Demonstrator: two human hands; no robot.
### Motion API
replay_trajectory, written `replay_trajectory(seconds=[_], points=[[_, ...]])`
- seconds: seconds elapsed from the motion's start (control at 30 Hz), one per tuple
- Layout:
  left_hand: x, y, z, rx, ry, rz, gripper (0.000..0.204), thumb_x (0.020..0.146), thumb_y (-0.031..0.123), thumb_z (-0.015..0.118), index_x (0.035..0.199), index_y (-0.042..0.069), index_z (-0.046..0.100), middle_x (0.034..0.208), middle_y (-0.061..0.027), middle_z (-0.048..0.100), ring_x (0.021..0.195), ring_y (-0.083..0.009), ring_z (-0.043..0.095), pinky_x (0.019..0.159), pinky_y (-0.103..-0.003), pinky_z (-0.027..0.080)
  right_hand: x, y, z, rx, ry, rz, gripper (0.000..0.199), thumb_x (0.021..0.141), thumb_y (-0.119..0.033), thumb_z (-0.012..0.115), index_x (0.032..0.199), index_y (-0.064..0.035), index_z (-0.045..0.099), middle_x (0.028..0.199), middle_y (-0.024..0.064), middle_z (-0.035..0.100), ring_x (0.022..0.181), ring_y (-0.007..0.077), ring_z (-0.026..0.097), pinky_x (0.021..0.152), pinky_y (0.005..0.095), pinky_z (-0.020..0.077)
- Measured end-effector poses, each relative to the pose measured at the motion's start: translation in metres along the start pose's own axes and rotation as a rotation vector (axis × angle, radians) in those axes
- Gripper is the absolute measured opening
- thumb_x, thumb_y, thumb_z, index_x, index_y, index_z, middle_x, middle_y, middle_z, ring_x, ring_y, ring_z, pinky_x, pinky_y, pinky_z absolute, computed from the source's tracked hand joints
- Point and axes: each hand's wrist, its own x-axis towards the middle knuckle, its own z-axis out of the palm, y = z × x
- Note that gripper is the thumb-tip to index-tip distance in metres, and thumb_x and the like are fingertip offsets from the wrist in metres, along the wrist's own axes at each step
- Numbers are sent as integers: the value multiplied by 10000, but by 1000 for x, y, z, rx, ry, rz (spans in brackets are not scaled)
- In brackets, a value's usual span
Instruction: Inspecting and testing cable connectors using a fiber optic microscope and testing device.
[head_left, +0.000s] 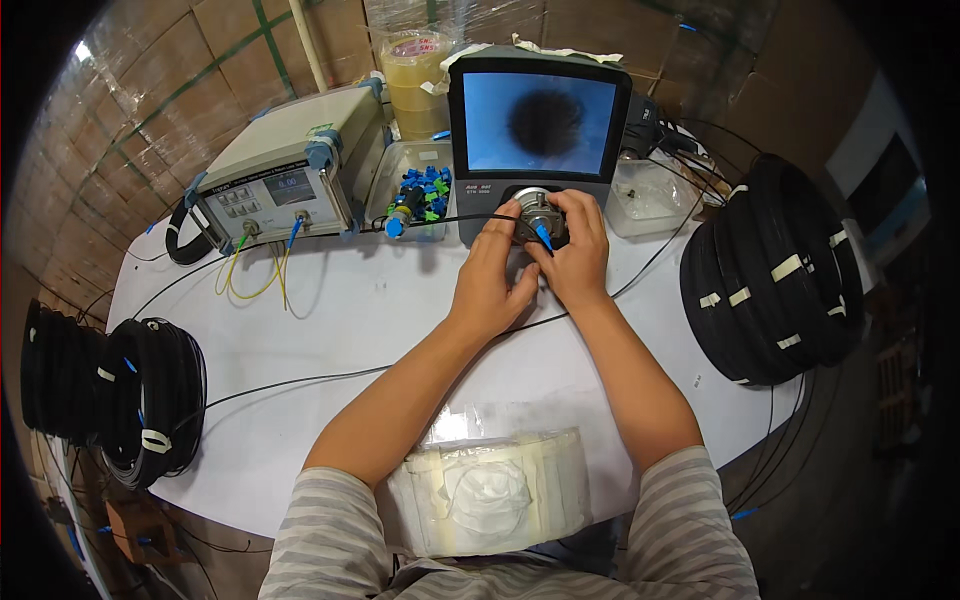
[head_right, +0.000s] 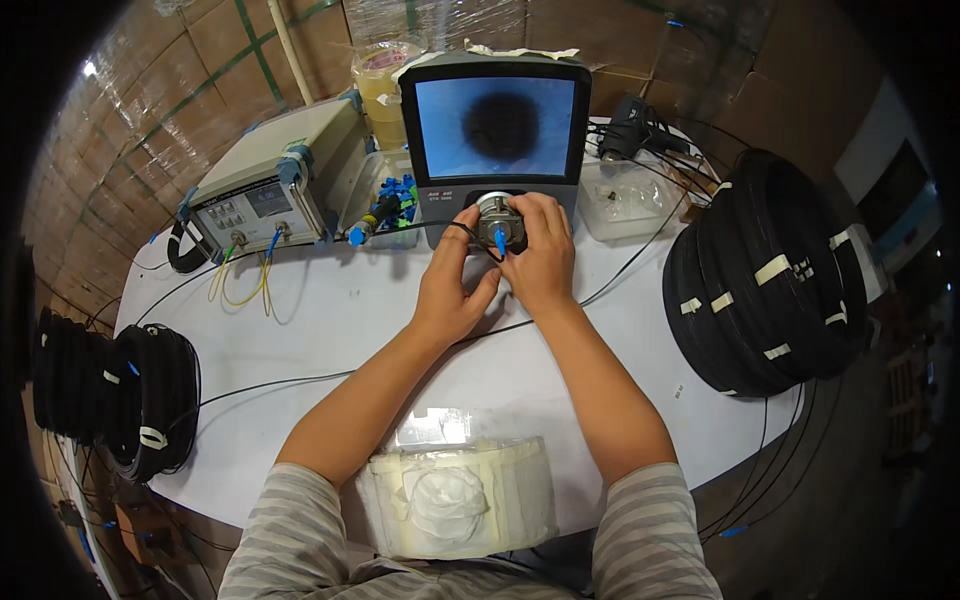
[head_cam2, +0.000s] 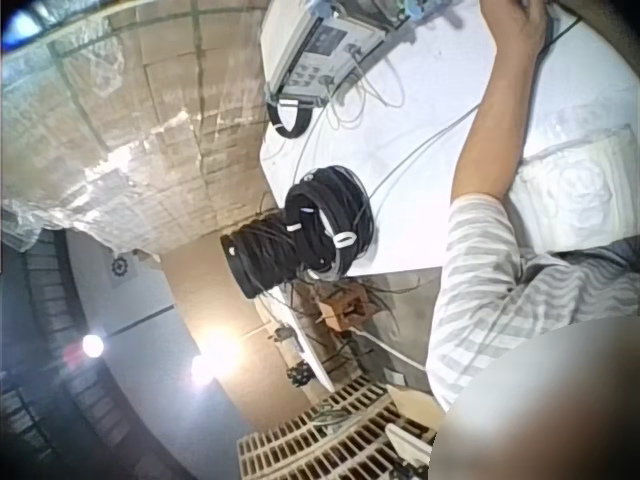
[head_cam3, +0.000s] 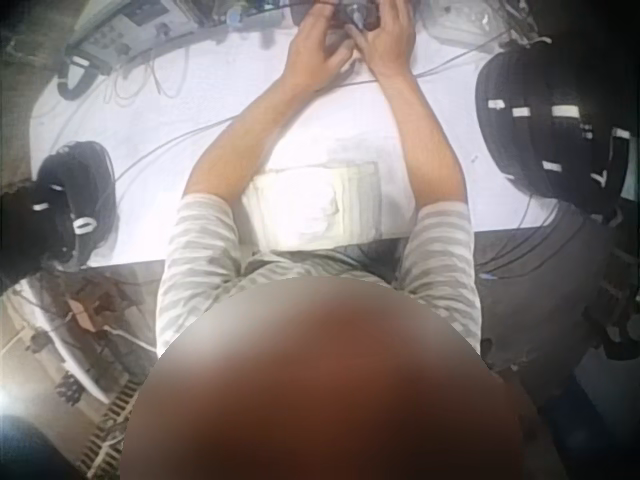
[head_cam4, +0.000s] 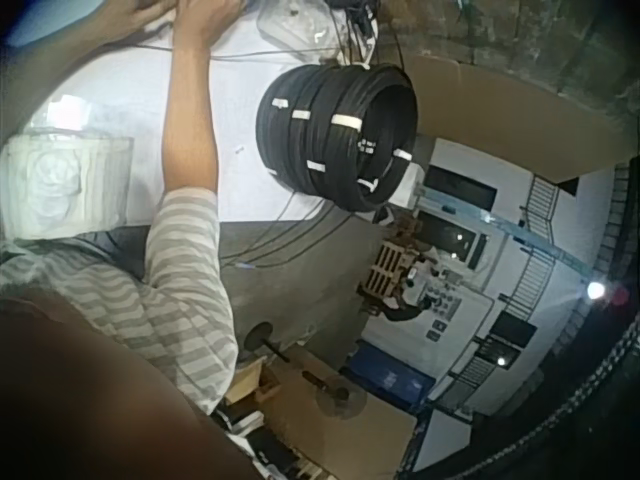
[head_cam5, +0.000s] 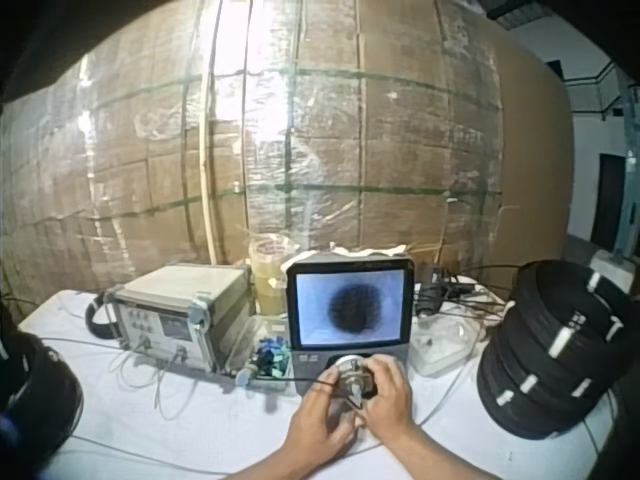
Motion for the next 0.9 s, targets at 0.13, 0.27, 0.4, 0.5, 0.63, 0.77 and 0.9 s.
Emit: replay_trajectory(seconds=[0.13,0.27,0.4,0.5,0.63,0.77,0.9], points=[[0,0,1,33,20,37,784,874,11,726,1583,-45,398,1555,-233,498,1409,-355,551,1111,-392,501,0,-1,-3,-7,7,-13,688,590,27,923,1216,-52,650,1240,130,641,1144,378,642,961,436,542],[-2,-1,0,36,12,-1,787,871,20,725,1581,-45,394,1473,-223,534,1321,-342,600,1065,-395,530,0,-3,-5,-19,-22,-23,689,600,20,921,1230,-55,653,1252,134,638,1159,383,639,972,436,542],[-2,-2,1,48,18,26,805,870,35,727,1592,-41,381,1513,-230,519,1338,-355,585,1088,-398,513,-5,-4,-3,0,-39,45,695,629,-3,901,1268,-60,634,1289,145,611,1174,383,633,976,438,540],[0,2,1,106,38,72,825,862,43,731,1602,-35,374,1566,-232,493,1353,-375,563,1116,-412,485,-7,-3,-3,-6,-4,38,693,641,-18,892,1276,-60,618,1283,145,597,1168,380,631,968,438,542],[2,2,0,68,6,56,847,850,50,740,1608,-29,371,1598,-225,477,1369,-396,546,1135,-424,456,-8,-3,4,-6,27,111,682,640,-13,891,1262,-63,615,1247,138,598,1145,380,634,957,437,545],[4,-1,1,94,38,89,850,842,51,745,1604,-27,376,1579,-220,497,1348,-401,556,1127,-424,461,-4,-4,-1,-42,27,41,594,702,-69,908,1225,-93,628,1193,118,608,1072,382,656,875,458,559],[2,1,3,89,41,54,820,836,49,747,1575,-34,401,1558,-214,515,1355,-395,558,1114,-421,473,-5,0,-3,-12,31,12,630,694,-30,894,1264,-114,637,1208,117,610,1088,384,654,884,451,559]])
